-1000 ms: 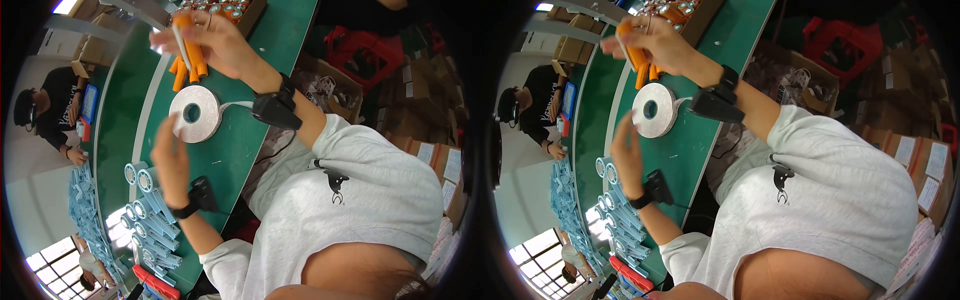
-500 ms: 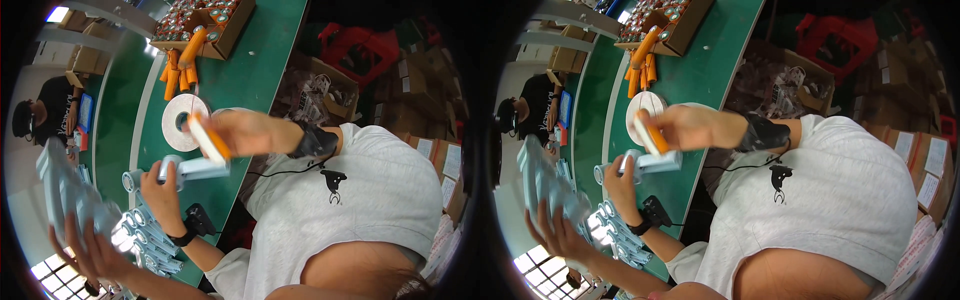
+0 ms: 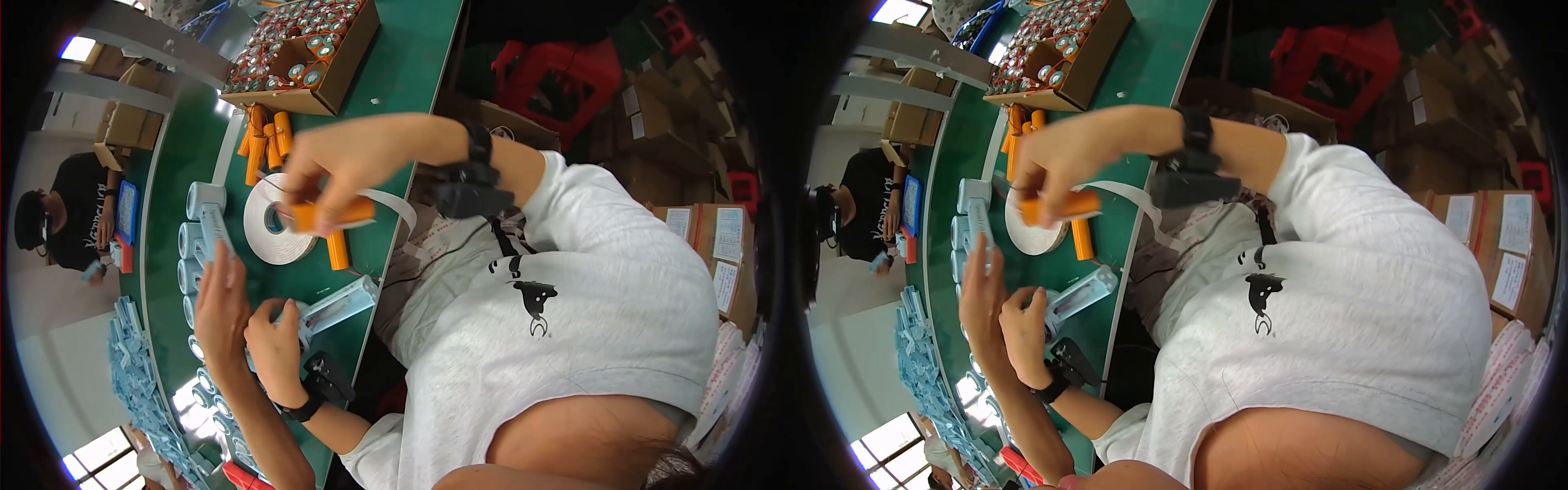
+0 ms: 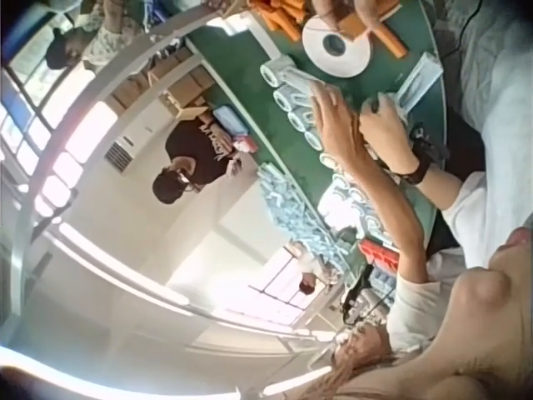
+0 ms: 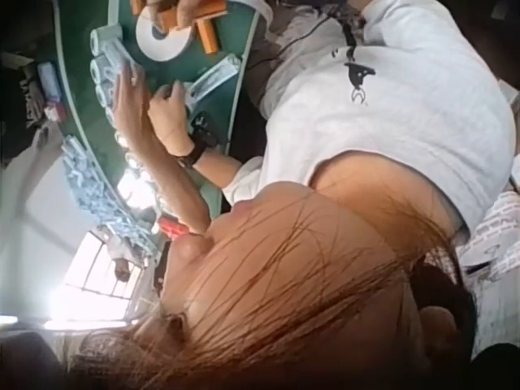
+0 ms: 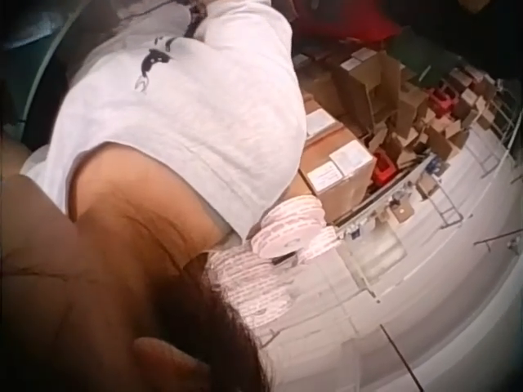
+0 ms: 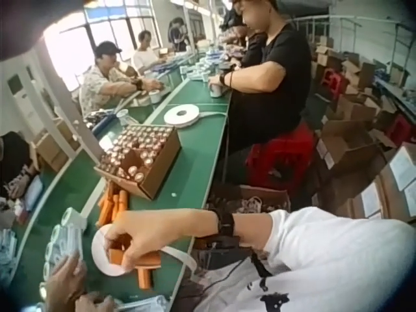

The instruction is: The person applies double-sided tape to batteries and inserts them into fan housings. They pull tape from a roll, press a battery onto it, and tear the tape before placing the battery into a housing and setting the assembly aside.

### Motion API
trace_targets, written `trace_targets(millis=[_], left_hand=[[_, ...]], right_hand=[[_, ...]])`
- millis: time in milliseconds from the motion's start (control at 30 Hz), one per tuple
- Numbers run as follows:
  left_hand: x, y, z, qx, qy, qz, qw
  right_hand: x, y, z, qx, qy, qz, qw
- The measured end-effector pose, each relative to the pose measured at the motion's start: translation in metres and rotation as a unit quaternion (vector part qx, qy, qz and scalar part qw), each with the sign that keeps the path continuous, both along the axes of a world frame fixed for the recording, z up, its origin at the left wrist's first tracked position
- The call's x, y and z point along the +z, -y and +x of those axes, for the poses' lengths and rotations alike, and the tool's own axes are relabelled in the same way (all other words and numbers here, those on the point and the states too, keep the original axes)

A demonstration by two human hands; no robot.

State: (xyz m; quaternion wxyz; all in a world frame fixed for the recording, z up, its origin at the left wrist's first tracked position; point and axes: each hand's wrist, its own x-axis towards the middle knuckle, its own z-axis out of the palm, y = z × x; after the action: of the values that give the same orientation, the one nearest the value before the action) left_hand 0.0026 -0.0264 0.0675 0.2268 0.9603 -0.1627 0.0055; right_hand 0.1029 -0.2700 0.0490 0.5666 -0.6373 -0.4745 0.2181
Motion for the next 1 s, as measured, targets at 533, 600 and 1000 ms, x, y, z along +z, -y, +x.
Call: trace_targets(millis=[533, 600, 1000], left_hand=[[-0.034, 0.005, -0.062, -0.044, 0.133, 0.066, 0.988], [-0.040, -0.003, -0.066, -0.047, 0.157, 0.064, 0.984], [-0.034, 0.014, -0.064, -0.077, 0.138, 0.097, 0.983]], right_hand=[[0.011, -0.019, -0.064, -0.108, -0.048, 0.029, 0.993], [0.010, -0.030, -0.078, -0.089, -0.094, 0.053, 0.990], [-0.017, -0.034, -0.110, -0.135, 0.170, 0.080, 0.973]])
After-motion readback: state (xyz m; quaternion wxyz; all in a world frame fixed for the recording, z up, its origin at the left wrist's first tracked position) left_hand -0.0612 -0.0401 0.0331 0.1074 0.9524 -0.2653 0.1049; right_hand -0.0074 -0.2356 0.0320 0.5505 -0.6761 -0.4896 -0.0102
